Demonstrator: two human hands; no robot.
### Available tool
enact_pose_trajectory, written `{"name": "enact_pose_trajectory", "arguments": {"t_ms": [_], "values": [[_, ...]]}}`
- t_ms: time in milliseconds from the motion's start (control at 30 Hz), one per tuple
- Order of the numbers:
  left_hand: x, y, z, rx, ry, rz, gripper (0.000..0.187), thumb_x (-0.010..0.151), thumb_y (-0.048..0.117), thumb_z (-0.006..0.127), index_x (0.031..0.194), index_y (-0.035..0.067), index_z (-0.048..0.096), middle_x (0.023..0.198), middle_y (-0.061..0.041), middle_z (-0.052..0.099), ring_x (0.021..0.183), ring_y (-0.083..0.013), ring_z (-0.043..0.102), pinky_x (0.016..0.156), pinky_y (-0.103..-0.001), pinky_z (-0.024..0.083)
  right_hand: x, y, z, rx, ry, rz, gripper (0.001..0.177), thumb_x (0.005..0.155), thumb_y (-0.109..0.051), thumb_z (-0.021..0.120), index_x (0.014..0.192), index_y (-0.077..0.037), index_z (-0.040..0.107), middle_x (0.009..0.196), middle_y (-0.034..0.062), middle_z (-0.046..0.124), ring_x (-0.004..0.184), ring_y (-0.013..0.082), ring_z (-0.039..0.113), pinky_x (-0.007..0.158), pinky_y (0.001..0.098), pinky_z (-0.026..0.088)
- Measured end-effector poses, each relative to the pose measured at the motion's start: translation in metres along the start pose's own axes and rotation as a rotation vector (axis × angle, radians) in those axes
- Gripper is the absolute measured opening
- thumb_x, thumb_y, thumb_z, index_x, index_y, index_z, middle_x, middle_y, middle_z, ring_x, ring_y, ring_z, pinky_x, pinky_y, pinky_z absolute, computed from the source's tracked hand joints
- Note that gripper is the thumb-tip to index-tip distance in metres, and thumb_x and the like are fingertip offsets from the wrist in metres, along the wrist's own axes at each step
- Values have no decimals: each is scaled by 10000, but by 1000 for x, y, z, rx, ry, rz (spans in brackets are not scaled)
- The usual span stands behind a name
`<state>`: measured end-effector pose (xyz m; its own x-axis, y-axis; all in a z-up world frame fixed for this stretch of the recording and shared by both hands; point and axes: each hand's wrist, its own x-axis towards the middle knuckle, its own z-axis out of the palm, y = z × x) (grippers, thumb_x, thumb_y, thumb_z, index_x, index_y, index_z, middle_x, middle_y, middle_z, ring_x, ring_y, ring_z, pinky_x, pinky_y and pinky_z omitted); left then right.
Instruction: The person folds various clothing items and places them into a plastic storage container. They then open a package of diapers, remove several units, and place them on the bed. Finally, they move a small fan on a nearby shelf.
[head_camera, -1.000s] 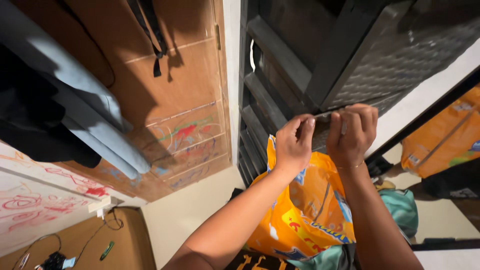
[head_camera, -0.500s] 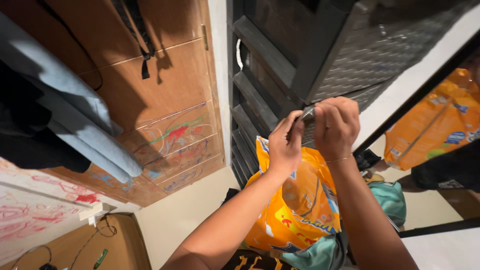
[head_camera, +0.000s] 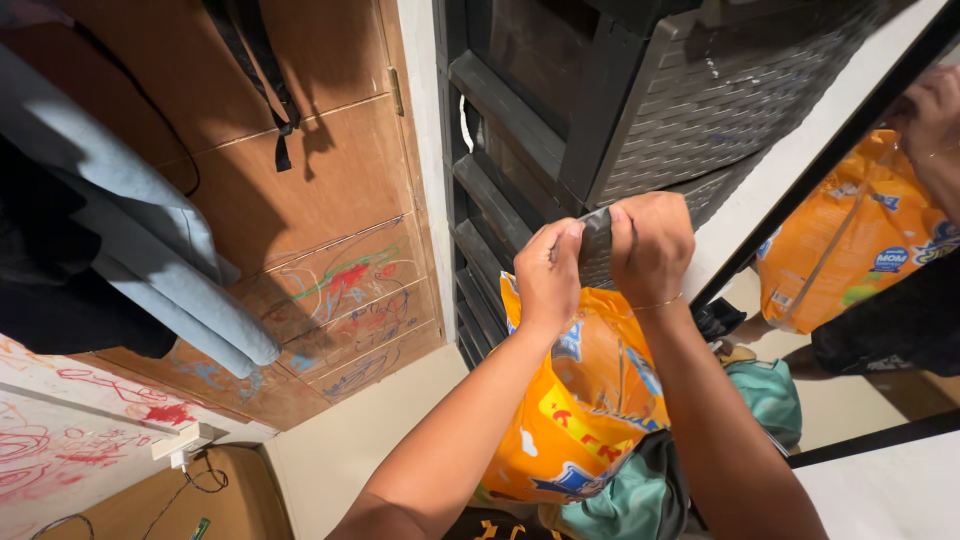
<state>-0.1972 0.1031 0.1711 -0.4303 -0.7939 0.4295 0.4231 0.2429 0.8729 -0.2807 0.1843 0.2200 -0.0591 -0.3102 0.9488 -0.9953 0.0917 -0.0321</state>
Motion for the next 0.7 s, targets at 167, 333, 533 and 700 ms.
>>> {"name": "enact_pose_trajectory", "arguments": {"t_ms": [167,333,533,700], "values": [[10,-17,8,-98,6,-125,246,976,219,695,960,-22,740,771,1,687,715,-61,593,663,-231,489,0,6,-4,-9,-25,45,91,945,-12,753,951,-48,670,933,103,688,905,333,651,849,427,526],[18,-29,-1,-238,-47,-329,266,923,216,785,802,-9,712,674,30,588,592,-30,459,528,-221,355,-1,9,-9,36,-61,161,150,918,-37,807,978,-42,669,934,84,687,890,290,662,813,397,530],[23,-20,-15,-232,-148,-523,267,881,237,795,740,28,705,583,25,557,472,-46,403,444,-247,283,5,14,-15,-36,-151,152,162,912,-45,833,936,-46,672,912,76,672,857,287,642,768,384,516],[36,-44,-36,-253,-411,-648,270,905,290,768,797,45,728,571,63,485,460,-36,364,431,-244,256,11,15,-27,-21,-251,105,104,952,-45,792,961,-47,689,920,84,667,884,300,627,787,391,514]]}}
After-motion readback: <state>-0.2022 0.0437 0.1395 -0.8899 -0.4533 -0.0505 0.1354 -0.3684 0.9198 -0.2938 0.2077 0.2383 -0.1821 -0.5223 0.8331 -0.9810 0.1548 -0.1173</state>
